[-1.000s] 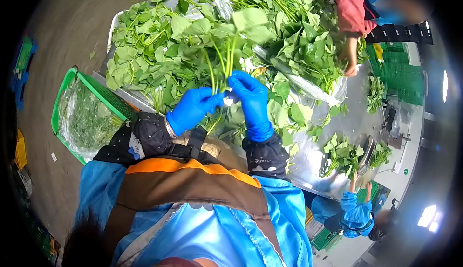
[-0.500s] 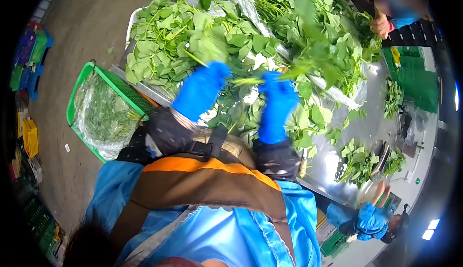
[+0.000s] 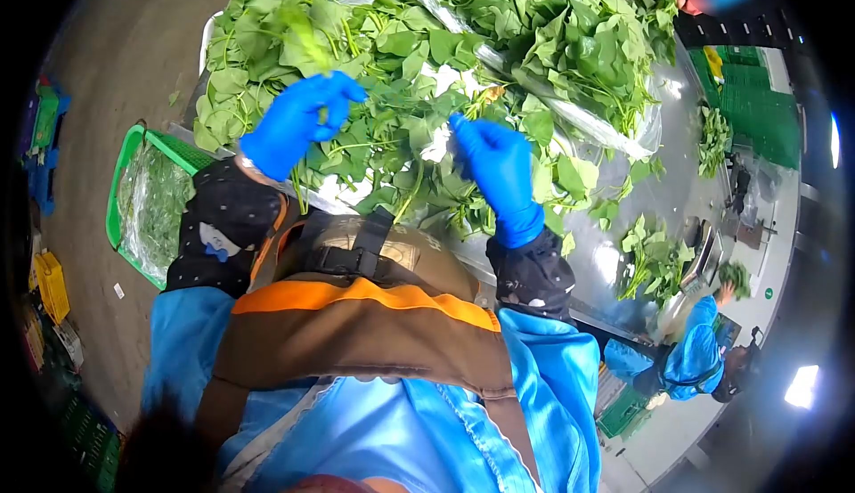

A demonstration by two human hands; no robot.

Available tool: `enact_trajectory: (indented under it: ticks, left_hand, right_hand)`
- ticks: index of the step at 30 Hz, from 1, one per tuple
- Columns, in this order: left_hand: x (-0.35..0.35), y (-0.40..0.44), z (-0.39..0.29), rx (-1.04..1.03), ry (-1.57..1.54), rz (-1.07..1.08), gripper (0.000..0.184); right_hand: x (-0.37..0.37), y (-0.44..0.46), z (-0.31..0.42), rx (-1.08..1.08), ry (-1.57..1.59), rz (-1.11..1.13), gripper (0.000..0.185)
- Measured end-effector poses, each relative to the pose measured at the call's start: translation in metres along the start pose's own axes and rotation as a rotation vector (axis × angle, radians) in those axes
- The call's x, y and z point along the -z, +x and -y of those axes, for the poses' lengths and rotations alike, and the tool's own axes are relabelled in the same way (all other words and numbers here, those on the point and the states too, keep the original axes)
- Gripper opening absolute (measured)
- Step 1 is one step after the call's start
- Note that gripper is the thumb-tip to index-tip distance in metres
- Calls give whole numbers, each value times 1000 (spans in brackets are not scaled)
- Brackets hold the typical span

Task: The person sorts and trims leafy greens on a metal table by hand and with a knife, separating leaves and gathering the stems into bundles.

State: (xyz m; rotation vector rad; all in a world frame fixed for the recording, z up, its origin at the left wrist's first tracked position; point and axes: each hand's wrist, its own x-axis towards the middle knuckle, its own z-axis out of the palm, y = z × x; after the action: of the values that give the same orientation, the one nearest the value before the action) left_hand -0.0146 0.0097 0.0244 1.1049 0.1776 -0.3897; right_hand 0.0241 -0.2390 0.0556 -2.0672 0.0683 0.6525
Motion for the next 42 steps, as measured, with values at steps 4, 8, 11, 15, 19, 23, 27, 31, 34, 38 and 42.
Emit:
enact_trajectory:
  ticks: [4, 8, 11, 15, 19, 23, 27, 31, 34, 38, 42]
  left_hand:
    - [23, -9, 19, -91, -21, -42, 39]
    - [9, -22, 16, -125, -51, -69, 46]
    - [-4, -13, 43, -6, -31, 8, 41]
    - [-44, -9, 55, -21, -240, 65, 37]
    - [-52, 2, 48, -59, -214, -11, 33]
    - [-54, -1, 50, 14, -100, -101, 26]
    - [-51, -5, 55, -8, -35, -165, 23]
    - [-26, -10, 37, -161, 89, -251, 27]
    - [-22, -25, 24, -41, 97, -45, 27]
    - [-25, -24, 36, -37, 149, -34, 26]
    - [-24, -20, 56, 0, 136, -37, 20]
  right_hand:
    - [-54, -1, -75, -320, -129, 379, 26]
    - [-22, -35, -20, 144, 479, -146, 16]
    - [-9, -21, -20, 114, 385, -82, 16]
    - [-21, -26, -17, 254, 493, -261, 16]
    - [-54, -29, -29, 290, 460, -201, 13]
    - [-67, -21, -56, 497, 88, -221, 14]
    - [-67, -28, -47, 586, -135, -253, 21]
    - [-42, -12, -60, 111, 661, -254, 35]
    - [-31, -7, -49, 83, 843, 16, 37]
    - [-45, -8, -16, 275, 480, 209, 40]
    - [-66, -7, 8, 241, 519, 192, 22]
